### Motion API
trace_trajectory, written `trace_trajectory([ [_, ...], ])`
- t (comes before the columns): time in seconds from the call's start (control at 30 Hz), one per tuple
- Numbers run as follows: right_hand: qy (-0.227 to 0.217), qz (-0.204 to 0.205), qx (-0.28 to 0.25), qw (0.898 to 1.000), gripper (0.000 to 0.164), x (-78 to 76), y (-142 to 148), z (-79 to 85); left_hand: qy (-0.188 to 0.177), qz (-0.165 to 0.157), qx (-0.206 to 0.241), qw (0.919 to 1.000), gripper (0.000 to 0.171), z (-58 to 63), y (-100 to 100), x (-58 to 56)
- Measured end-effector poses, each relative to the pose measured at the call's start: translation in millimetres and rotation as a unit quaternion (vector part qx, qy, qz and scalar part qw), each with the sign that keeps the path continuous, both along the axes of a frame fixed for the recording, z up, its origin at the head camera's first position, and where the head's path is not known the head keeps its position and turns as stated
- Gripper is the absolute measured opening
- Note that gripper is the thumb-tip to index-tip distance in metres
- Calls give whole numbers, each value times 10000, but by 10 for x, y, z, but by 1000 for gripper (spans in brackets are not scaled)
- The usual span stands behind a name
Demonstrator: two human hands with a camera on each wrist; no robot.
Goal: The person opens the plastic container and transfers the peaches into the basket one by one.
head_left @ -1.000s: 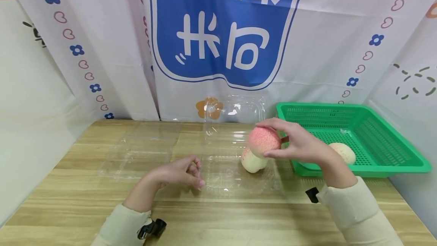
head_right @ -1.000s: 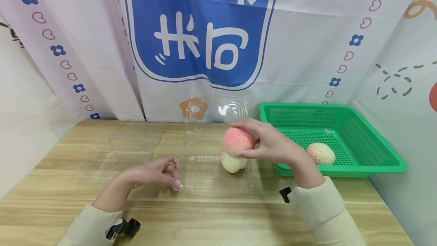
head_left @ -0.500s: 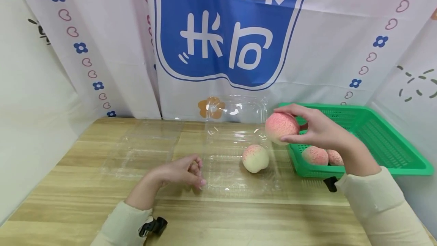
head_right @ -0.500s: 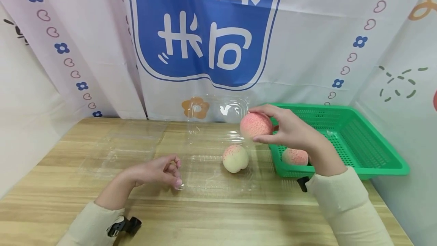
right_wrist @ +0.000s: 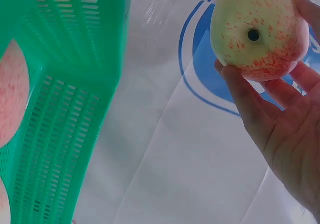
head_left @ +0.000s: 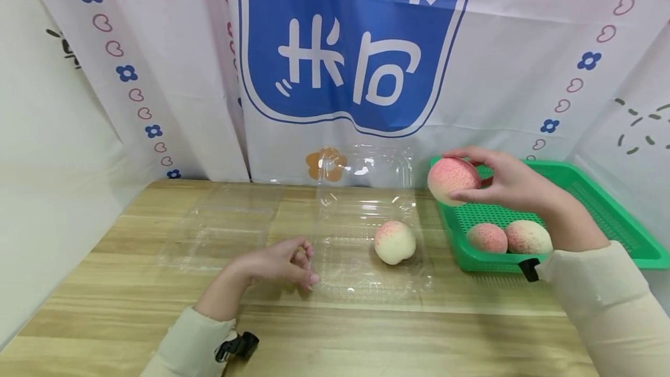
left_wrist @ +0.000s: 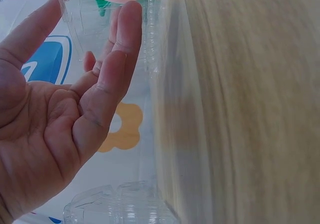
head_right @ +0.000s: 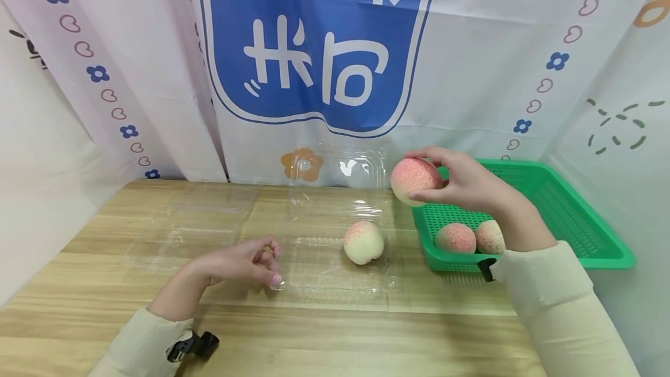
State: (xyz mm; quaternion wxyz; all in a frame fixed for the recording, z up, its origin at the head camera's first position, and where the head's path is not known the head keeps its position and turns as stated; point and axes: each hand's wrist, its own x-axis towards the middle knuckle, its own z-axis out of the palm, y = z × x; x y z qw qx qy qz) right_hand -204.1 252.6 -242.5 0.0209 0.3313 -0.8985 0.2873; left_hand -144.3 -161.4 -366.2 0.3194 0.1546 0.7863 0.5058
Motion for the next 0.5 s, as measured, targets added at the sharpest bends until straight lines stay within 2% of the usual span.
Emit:
trace_trajectory([
  [0.23, -144, -528, 249, 9982, 64, -110, 117, -3, -7, -20, 29, 10000, 43, -3, 5, -2],
  [0.5, -148, -865, 661, 9939, 62, -282, 241, 21, -37, -45, 47, 10000, 42, -5, 0, -7],
])
